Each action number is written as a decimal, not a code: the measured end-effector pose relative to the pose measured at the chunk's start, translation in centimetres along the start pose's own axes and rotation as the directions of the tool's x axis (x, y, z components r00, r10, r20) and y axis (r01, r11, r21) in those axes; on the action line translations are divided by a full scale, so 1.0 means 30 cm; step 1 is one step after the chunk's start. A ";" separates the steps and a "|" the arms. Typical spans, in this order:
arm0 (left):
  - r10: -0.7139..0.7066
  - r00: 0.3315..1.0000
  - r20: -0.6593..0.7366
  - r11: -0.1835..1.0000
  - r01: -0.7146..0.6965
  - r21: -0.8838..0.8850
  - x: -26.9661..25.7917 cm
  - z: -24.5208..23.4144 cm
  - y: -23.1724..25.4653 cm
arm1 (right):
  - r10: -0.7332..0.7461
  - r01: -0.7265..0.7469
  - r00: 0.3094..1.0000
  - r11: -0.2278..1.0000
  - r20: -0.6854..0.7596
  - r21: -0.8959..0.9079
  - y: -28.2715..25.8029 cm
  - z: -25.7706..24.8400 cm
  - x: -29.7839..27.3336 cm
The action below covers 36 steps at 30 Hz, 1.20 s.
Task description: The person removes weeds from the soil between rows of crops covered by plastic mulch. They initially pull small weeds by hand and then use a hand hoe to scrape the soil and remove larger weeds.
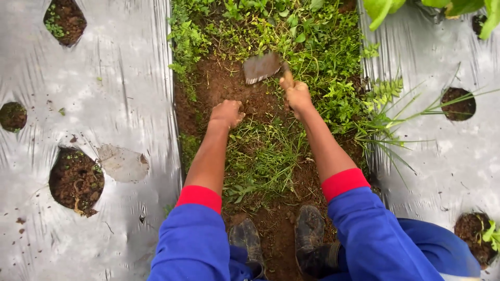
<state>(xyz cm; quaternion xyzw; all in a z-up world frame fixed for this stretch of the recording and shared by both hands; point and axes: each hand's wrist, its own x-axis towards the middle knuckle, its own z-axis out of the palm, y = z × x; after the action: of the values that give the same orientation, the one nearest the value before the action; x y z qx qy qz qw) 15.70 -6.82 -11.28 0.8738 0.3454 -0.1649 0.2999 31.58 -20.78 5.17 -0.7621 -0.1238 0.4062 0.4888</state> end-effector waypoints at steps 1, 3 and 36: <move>-0.010 1.000 -0.002 1.000 0.010 -0.006 -0.017 -0.003 0.006 | 0.001 -0.001 1.000 1.000 0.010 -0.006 0.086 -0.009 0.121; -0.017 1.000 0.020 0.996 0.019 -0.087 -0.039 -0.021 0.015 | -0.096 0.113 0.991 0.972 -0.091 0.208 0.246 -0.018 0.377; 0.009 0.995 -0.104 0.998 -0.015 -0.062 0.053 0.063 0.025 | -0.079 0.110 0.981 0.980 -0.180 0.168 0.005 0.017 0.226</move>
<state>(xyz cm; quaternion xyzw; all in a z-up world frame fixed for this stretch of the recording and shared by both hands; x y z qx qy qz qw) 17.22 -7.67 -13.22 0.8734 0.3603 -0.1066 0.3099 35.50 -16.54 1.56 -0.7410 -0.0808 0.3245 0.5823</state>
